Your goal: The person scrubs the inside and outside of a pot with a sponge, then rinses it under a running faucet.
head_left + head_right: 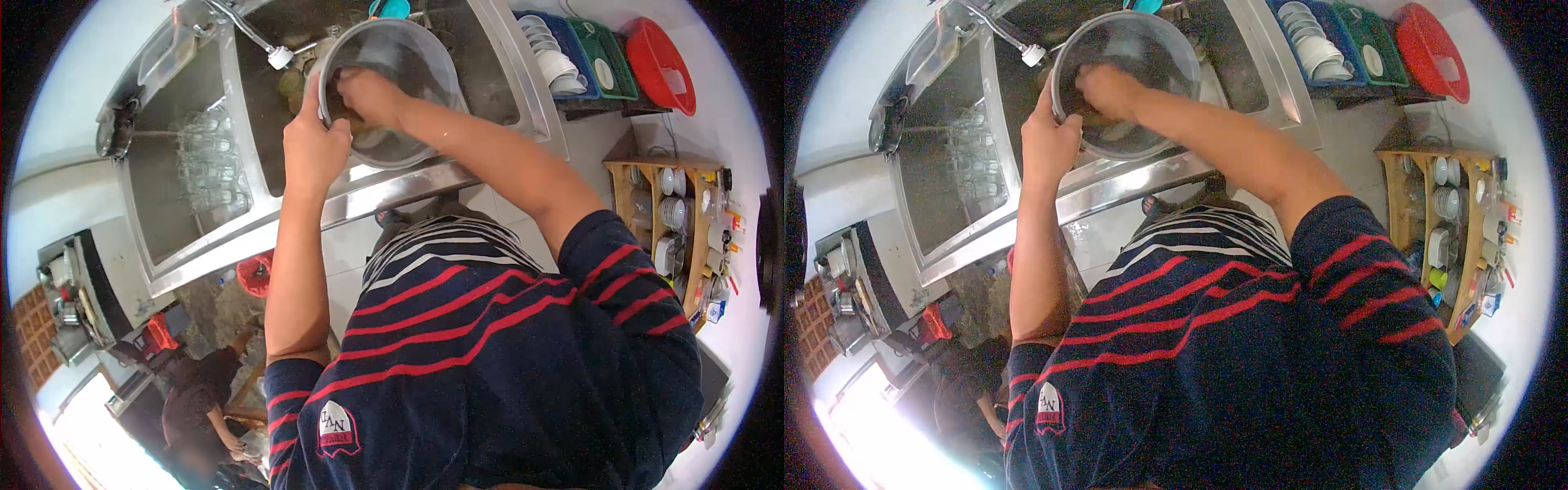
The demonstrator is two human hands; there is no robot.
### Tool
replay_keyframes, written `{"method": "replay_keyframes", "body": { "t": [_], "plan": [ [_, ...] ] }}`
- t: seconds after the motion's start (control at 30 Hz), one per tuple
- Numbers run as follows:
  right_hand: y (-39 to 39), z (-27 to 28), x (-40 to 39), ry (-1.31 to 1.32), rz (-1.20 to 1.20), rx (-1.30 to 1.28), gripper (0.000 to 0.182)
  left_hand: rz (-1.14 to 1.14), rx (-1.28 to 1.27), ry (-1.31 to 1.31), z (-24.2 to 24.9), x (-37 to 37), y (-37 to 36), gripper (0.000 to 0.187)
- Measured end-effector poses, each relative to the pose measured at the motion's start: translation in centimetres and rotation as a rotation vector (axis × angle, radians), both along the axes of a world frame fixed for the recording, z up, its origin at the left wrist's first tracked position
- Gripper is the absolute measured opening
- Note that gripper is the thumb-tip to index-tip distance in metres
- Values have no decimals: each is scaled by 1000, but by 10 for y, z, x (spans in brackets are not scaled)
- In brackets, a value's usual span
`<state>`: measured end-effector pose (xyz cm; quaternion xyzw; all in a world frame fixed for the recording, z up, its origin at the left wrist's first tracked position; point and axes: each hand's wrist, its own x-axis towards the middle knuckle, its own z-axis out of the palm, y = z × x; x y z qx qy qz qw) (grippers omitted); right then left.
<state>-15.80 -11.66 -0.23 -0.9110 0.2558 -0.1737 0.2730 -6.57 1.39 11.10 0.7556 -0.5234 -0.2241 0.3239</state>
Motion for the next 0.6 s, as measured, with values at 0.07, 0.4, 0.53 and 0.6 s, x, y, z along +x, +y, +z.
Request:
{"method": "replay_keyframes", "body": {
  "t": [0.07,0.4,0.53,0.6],
  "plan": [
    [-1,-5,-11,24,-46,21,29,9,-8,28,-8,6,2,70],
    [39,-25,-28,175,141,302,37,118,-44,-54,-33,-27,27,77],
    [50,-15,-35,40,74,521,39,197,-22,2,-42,-33,26,78],
    [57,-7,-37,-17,54,589,40,161,-56,-40,-37,-28,21,74]
  ]
}}
